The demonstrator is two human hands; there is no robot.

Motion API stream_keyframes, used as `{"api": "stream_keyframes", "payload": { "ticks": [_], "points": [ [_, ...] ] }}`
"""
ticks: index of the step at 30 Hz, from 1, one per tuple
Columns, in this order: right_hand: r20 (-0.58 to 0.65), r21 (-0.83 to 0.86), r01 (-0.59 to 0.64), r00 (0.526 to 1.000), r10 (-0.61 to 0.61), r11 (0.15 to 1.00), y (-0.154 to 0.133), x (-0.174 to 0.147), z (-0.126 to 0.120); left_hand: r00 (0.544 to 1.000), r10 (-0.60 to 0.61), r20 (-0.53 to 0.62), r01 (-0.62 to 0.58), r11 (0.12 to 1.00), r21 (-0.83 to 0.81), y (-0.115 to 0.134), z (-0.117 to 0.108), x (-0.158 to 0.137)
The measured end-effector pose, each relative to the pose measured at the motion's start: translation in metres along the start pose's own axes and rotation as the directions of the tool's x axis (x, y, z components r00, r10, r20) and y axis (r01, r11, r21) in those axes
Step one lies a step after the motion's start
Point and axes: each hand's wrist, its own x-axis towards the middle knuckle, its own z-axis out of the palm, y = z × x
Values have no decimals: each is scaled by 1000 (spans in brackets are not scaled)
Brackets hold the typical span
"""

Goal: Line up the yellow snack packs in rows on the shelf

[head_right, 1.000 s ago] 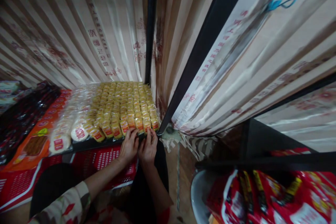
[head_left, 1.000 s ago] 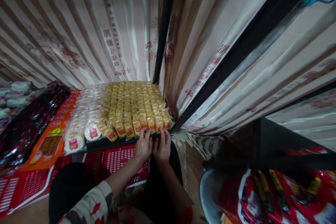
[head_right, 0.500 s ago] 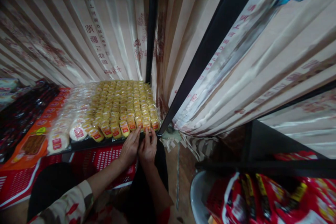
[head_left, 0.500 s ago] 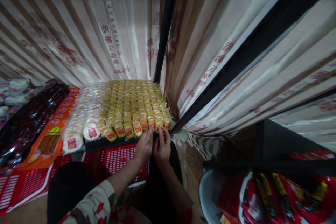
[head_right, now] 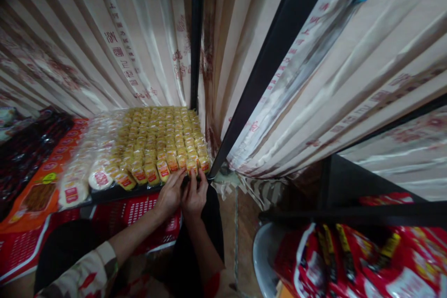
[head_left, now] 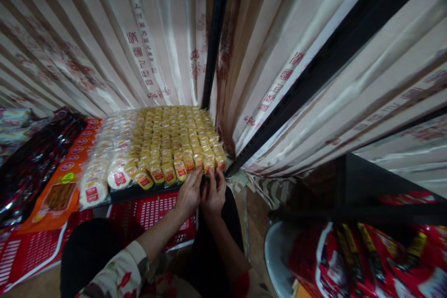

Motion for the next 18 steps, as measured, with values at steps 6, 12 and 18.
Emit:
{"api": "stream_keyframes", "payload": {
  "ticks": [6, 12, 18],
  "points": [
    [50, 51, 13, 999, -15, 999, 1, -2, 2, 1000, 9, 30, -10, 1000, 27, -5, 3, -6],
    [74, 52, 46, 996, -50, 998, 6, 3, 6, 1000, -1, 27, 0, 1000, 24, -7, 5, -4],
    [85, 33, 56, 995, -58, 998, 10, 3, 9, 1000, 13, 24, -14, 1000, 12, -9, 7, -3]
  ]
}}
